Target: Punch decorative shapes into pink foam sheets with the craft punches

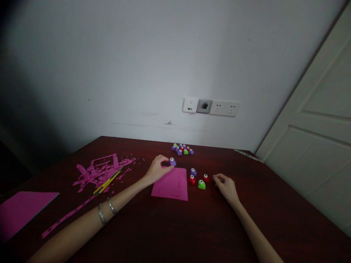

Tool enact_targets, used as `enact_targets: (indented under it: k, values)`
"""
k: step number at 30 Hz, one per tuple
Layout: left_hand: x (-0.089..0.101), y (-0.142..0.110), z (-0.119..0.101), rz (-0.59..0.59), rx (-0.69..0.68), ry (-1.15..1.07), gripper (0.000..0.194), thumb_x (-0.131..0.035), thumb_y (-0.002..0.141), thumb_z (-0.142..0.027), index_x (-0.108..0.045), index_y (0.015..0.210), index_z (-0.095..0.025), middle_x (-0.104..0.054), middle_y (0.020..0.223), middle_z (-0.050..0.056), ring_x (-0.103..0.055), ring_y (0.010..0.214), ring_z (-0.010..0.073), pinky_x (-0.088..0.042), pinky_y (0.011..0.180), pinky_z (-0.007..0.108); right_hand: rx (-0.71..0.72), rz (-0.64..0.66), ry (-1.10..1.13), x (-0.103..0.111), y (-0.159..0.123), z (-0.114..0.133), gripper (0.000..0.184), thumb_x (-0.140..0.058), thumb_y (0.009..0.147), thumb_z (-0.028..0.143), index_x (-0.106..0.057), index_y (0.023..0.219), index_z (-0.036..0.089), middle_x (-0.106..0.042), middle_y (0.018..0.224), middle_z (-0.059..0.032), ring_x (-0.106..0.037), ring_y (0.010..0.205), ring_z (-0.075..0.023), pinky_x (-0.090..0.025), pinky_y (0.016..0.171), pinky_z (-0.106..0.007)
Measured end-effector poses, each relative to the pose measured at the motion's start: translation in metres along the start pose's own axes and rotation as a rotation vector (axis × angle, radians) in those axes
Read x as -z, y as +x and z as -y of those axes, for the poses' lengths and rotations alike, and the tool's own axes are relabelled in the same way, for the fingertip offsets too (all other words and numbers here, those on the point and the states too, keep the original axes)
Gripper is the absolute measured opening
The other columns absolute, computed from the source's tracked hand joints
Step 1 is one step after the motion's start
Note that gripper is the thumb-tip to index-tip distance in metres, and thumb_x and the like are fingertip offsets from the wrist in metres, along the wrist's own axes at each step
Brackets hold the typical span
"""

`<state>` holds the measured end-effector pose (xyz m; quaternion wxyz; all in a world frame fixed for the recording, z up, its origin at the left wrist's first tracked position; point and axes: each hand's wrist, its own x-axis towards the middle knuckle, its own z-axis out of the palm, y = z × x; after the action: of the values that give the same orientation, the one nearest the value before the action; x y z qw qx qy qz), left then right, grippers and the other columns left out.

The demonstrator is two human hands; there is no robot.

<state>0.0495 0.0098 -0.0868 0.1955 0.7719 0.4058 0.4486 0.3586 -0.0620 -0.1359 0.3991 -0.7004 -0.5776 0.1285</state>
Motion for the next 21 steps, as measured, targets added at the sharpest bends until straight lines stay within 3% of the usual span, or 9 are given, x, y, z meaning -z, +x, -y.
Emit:
enact_targets:
  k: [5,9,15,21]
  values:
    - [0.001,0.000,0.003,0.022,0.009,-0.008,0.018,-0.069,0.066,-0.029,-0.062,0.077,-0.017,-0.060,0.084,0.003,-0.052,0.086,0.0184,-0.041,0.078,0.034,0.004,-0.122,-0.023,0.005,-0.004,0.009,0.041,-0.046,0.074,0.051,-0.064,0.073,0.015,-0.057,0.051,-0.0018,-0.052,0.050,-0.0161,-0.038,0.051,-0.025]
    - [0.000,-0.001,0.000,0.022,-0.016,-0.015,0.017,-0.068,0.066,-0.027,-0.062,0.078,-0.016,-0.059,0.084,0.003,-0.052,0.084,0.0176,-0.041,0.077,0.032,0.081,-0.163,0.013,0.004,-0.012,0.049,0.039,-0.048,0.076,0.049,-0.065,0.075,0.015,-0.059,0.057,-0.0021,-0.052,0.055,-0.0149,-0.039,0.054,-0.024]
    - [-0.006,-0.006,-0.004,0.030,-0.067,-0.012,0.017,-0.069,0.066,-0.025,-0.062,0.078,-0.016,-0.059,0.083,0.003,-0.051,0.083,0.0170,-0.040,0.077,0.031,0.158,0.059,0.158,-0.022,-0.024,0.121,0.037,-0.054,0.075,0.047,-0.067,0.082,0.013,-0.063,0.059,-0.0037,-0.056,0.054,-0.0139,-0.042,0.051,-0.022]
    - [-0.011,-0.010,-0.008,0.067,-0.067,0.015,0.019,-0.070,0.066,-0.028,-0.063,0.078,-0.015,-0.058,0.081,0.003,-0.051,0.082,0.0174,-0.041,0.074,0.030,0.140,0.180,0.134,-0.044,-0.023,0.139,0.036,-0.059,0.071,0.046,-0.071,0.085,0.014,-0.068,0.063,-0.0052,-0.061,0.055,-0.0159,-0.044,0.048,-0.021]
